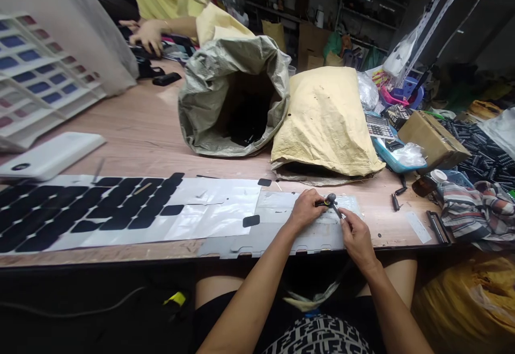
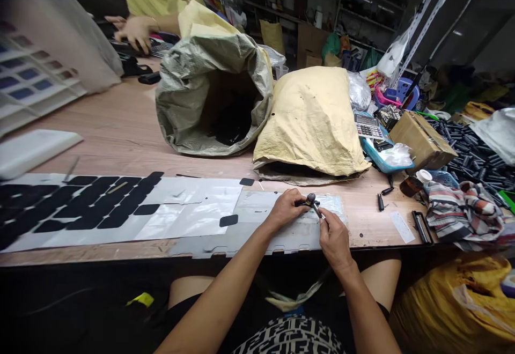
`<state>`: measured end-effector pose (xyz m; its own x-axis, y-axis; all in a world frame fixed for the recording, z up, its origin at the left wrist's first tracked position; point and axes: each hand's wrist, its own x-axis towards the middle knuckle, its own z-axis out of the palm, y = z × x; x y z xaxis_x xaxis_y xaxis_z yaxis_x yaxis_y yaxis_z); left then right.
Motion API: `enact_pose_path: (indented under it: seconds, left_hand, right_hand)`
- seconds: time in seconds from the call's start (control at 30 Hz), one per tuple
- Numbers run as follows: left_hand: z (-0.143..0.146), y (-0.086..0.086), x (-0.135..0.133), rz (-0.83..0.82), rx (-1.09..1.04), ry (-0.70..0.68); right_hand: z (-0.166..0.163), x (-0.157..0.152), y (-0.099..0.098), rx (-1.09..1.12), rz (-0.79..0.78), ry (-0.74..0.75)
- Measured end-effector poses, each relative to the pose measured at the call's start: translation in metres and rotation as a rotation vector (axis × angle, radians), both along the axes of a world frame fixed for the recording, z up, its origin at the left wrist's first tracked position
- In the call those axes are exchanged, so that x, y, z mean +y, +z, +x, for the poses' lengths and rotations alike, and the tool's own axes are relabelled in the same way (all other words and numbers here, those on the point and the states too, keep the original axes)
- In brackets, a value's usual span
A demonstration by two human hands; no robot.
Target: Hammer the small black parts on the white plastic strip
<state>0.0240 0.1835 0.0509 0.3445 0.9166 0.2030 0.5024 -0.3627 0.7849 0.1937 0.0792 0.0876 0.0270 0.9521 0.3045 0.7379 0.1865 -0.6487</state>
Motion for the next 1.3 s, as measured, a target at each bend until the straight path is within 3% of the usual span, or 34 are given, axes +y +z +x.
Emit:
enact_pose_path:
  seconds: [0.13, 0.27, 0.4, 0.6, 0.7, 0.8, 0.87, 0.93, 1.0, 1.17, 1.23, 1.3]
  left_hand:
    - [0.000, -0.002, 0.000, 0.014, -0.025, 0.004]
    - [-0.001, -0.001, -0.002, 0.011, -0.017, -0.002]
    - [-0.002, 0.004, -0.005, 0.005, 0.048, -0.074]
    - [-0.008, 0.018, -0.012, -0.046, 0.070, -0.125]
    - [-0.018, 0.035, -0.040, -0.109, -0.017, -0.188]
    - [-0.031, 0.050, -0.084, -0.207, -0.094, -0.389]
    - [-0.036, 0.052, -0.113, -0.294, -0.042, -0.526]
    - [-0.037, 0.041, -0.135, -0.363, 0.071, -0.585]
    - [-0.034, 0.019, -0.148, -0.409, 0.179, -0.563]
    - [-0.023, -0.041, -0.152, -0.557, 0.461, -0.324]
    - [-0.024, -0.043, -0.148, -0.586, 0.506, -0.276]
    - [-0.031, -0.028, -0.140, -0.582, 0.445, -0.391]
  right_hand:
    - [0.018, 0.016, -0.002, -0.125, 0.071, -0.157]
    - [0.035, 0.035, -0.010, -0.402, 0.096, -0.343]
    - [0.039, 0.042, -0.019, -0.588, 0.118, -0.377]
    - [0.036, 0.038, -0.021, -0.651, 0.121, -0.378]
    - [0.037, 0.038, -0.021, -0.656, 0.115, -0.377]
    - [0.037, 0.038, -0.021, -0.665, 0.102, -0.378]
    - [0.036, 0.039, -0.020, -0.670, 0.096, -0.377]
    - [0.035, 0.039, -0.019, -0.673, 0.095, -0.374]
    - [0.034, 0.038, -0.018, -0.680, 0.091, -0.374]
    - [0.034, 0.038, -0.019, -0.703, 0.099, -0.375]
    - [0.035, 0.038, -0.020, -0.710, 0.111, -0.370]
    - [0.036, 0.038, -0.021, -0.718, 0.128, -0.364]
